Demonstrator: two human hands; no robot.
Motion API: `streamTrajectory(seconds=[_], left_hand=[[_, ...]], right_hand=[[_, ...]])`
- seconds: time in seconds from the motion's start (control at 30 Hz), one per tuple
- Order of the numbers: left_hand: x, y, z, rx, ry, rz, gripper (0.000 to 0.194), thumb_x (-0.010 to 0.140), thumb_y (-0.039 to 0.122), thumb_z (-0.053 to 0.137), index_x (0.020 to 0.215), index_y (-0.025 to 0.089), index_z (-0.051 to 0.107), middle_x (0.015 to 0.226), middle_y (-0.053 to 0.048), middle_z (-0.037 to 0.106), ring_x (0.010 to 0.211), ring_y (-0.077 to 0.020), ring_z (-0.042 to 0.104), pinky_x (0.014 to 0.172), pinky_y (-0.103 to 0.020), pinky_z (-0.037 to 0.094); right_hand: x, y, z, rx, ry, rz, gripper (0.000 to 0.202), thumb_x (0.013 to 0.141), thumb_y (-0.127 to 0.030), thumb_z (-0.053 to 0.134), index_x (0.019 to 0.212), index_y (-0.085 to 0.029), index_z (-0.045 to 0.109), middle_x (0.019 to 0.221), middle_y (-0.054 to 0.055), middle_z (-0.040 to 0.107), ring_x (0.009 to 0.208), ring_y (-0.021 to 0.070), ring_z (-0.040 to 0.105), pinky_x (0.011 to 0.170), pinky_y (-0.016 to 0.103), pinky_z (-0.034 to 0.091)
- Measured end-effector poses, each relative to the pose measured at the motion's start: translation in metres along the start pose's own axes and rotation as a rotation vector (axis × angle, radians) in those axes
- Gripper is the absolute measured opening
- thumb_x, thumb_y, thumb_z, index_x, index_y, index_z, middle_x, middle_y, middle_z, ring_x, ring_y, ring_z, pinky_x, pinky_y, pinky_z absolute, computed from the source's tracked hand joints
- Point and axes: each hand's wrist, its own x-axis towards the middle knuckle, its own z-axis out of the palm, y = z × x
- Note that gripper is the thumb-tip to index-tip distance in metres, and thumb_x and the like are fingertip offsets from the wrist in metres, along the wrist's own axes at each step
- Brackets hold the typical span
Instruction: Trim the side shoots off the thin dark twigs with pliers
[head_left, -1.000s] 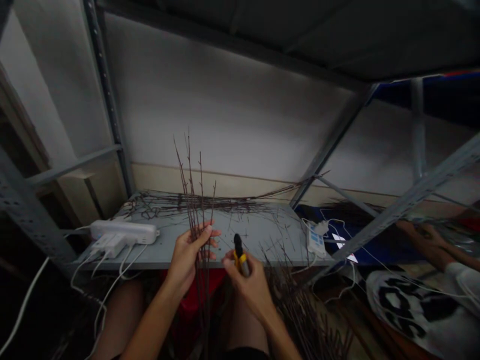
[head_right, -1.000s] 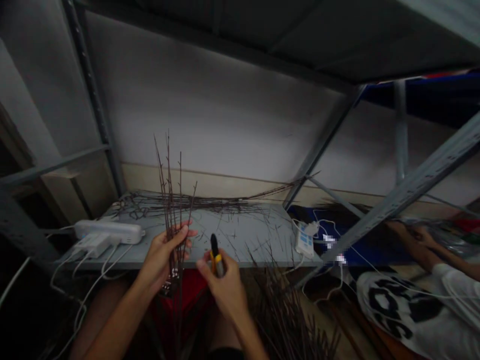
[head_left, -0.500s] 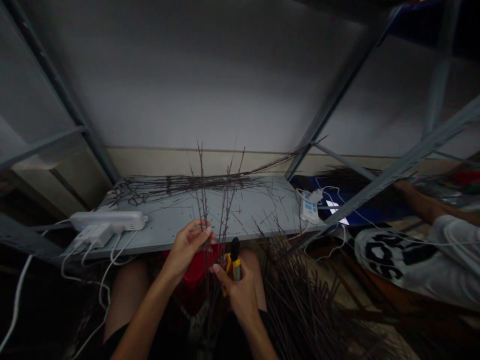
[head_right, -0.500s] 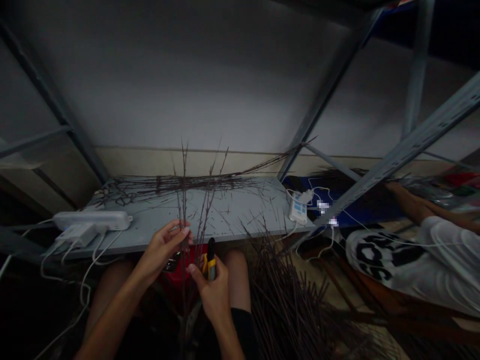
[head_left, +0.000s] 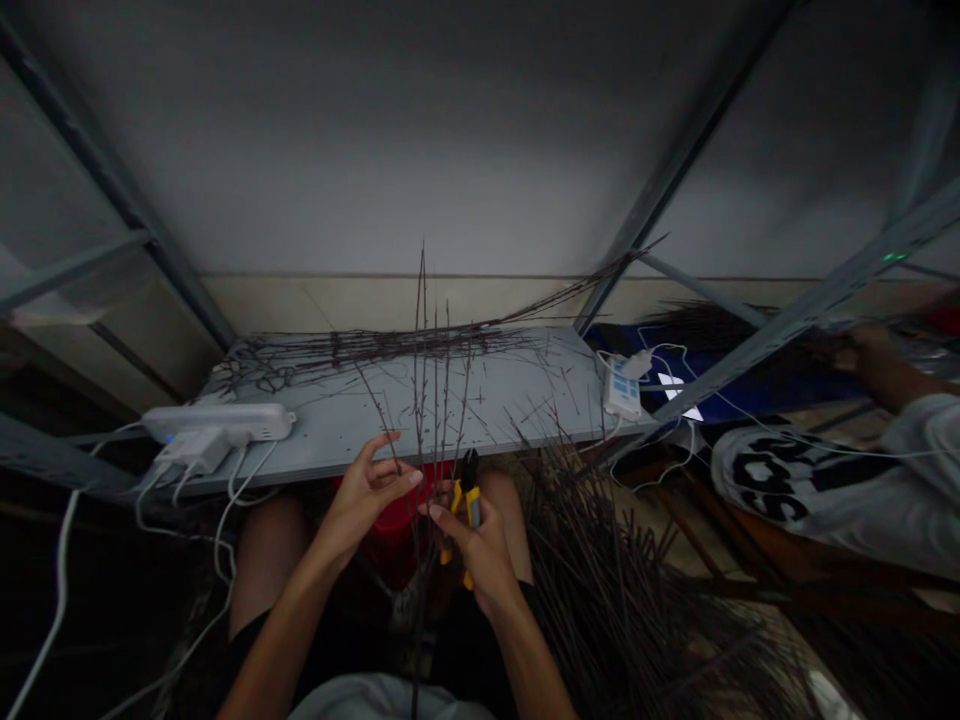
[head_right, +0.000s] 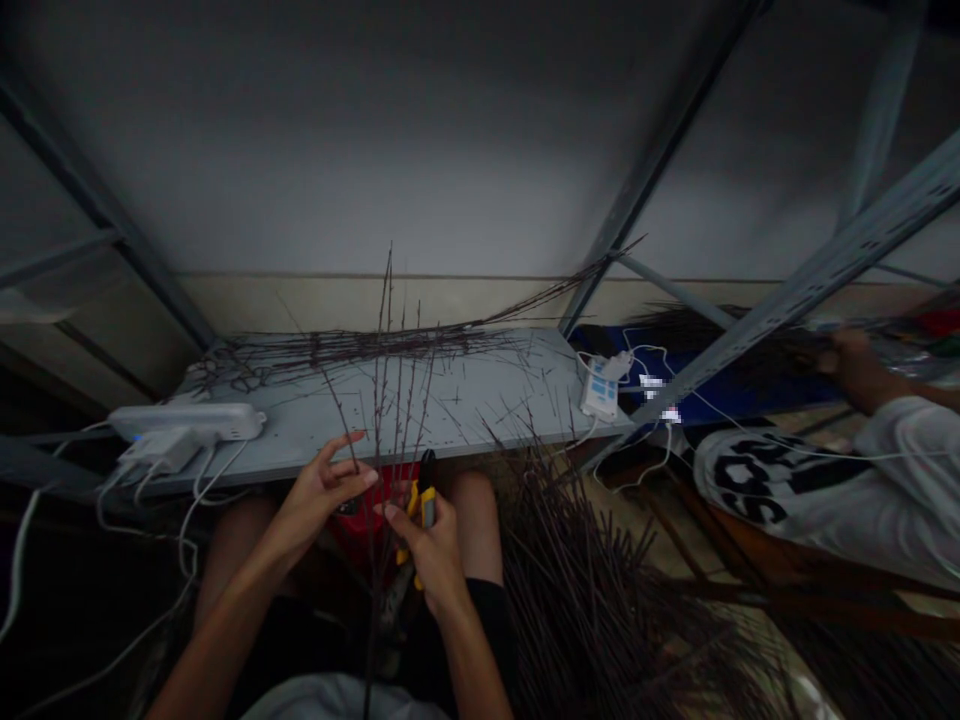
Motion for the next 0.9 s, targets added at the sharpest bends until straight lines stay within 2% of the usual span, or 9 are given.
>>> streamTrajectory(seconds=[0.07, 0.17, 0.23, 0.33, 0.47, 0.7, 0.8, 0.9], left_hand=[[-0.004, -0.004, -0.001, -0.009, -0.042, -0.025, 0.060, 0.080, 0.035, 0.081, 0.132, 0.020, 0.054, 0.083, 0.000, 0.070, 0.069, -0.0142, 0.067, 0.070, -0.026, 0.052], [-0.008, -0.010, -0.002, 0.007, -0.083, -0.051, 0.041, 0.082, 0.039, 0.079, 0.113, 0.016, 0.068, 0.090, -0.005, 0.071, 0.071, -0.0161, 0.067, 0.071, -0.029, 0.053], [-0.010, -0.013, -0.002, 0.005, -0.070, -0.041, 0.033, 0.083, 0.040, 0.078, 0.104, 0.015, 0.071, 0.094, -0.007, 0.072, 0.077, -0.0179, 0.067, 0.074, -0.029, 0.053], [-0.012, -0.018, -0.004, -0.040, -0.023, -0.035, 0.028, 0.083, 0.039, 0.078, 0.096, 0.016, 0.072, 0.092, -0.006, 0.071, 0.082, -0.0186, 0.066, 0.076, -0.028, 0.053], [-0.011, -0.025, -0.007, -0.083, 0.045, -0.031, 0.024, 0.080, 0.037, 0.082, 0.086, 0.016, 0.071, 0.082, -0.002, 0.067, 0.074, -0.0138, 0.060, 0.069, -0.024, 0.049], [-0.012, -0.029, -0.013, -0.103, 0.034, -0.025, 0.024, 0.083, 0.039, 0.079, 0.086, 0.017, 0.069, 0.064, 0.005, 0.055, 0.054, -0.0081, 0.044, 0.055, -0.021, 0.040], [-0.014, -0.029, -0.015, -0.078, 0.020, -0.012, 0.024, 0.087, 0.039, 0.075, 0.090, 0.016, 0.072, 0.068, 0.002, 0.060, 0.063, -0.0109, 0.053, 0.062, -0.022, 0.044], [-0.016, -0.028, -0.015, -0.062, 0.001, -0.001, 0.026, 0.089, 0.041, 0.072, 0.091, 0.015, 0.072, 0.084, -0.004, 0.070, 0.072, -0.0137, 0.059, 0.071, -0.025, 0.048]], right_hand=[[0.000, 0.000, 0.001, -0.004, -0.023, 0.007, 0.044, 0.072, -0.039, 0.087, 0.106, -0.018, 0.069, 0.099, 0.008, 0.077, 0.088, 0.0243, 0.074, 0.078, 0.032, 0.056], [-0.001, 0.001, 0.002, -0.052, -0.046, 0.006, 0.042, 0.072, -0.041, 0.087, 0.101, -0.017, 0.070, 0.093, 0.007, 0.077, 0.082, 0.0223, 0.073, 0.067, 0.028, 0.055], [-0.002, 0.003, 0.002, -0.071, -0.048, -0.012, 0.041, 0.073, -0.042, 0.085, 0.100, -0.016, 0.070, 0.092, 0.008, 0.077, 0.080, 0.0214, 0.071, 0.067, 0.029, 0.054], [-0.002, 0.005, 0.002, -0.071, -0.049, -0.036, 0.039, 0.073, -0.040, 0.085, 0.100, -0.016, 0.071, 0.095, 0.008, 0.076, 0.084, 0.0215, 0.070, 0.075, 0.032, 0.055], [-0.004, 0.003, 0.001, -0.085, -0.071, -0.037, 0.040, 0.071, -0.039, 0.085, 0.102, -0.018, 0.070, 0.096, 0.006, 0.074, 0.083, 0.0212, 0.068, 0.070, 0.031, 0.055], [-0.007, -0.001, 0.000, -0.144, -0.124, -0.026, 0.033, 0.075, -0.039, 0.082, 0.098, -0.017, 0.070, 0.097, 0.008, 0.076, 0.077, 0.0186, 0.066, 0.067, 0.029, 0.052], [-0.007, 0.000, 0.001, -0.106, -0.103, -0.039, 0.036, 0.071, -0.036, 0.086, 0.098, -0.019, 0.069, 0.096, 0.006, 0.077, 0.082, 0.0188, 0.068, 0.074, 0.030, 0.052], [-0.006, 0.003, 0.003, -0.107, -0.084, -0.051, 0.036, 0.068, -0.035, 0.088, 0.095, -0.019, 0.069, 0.094, 0.005, 0.077, 0.087, 0.0203, 0.069, 0.082, 0.033, 0.053]])
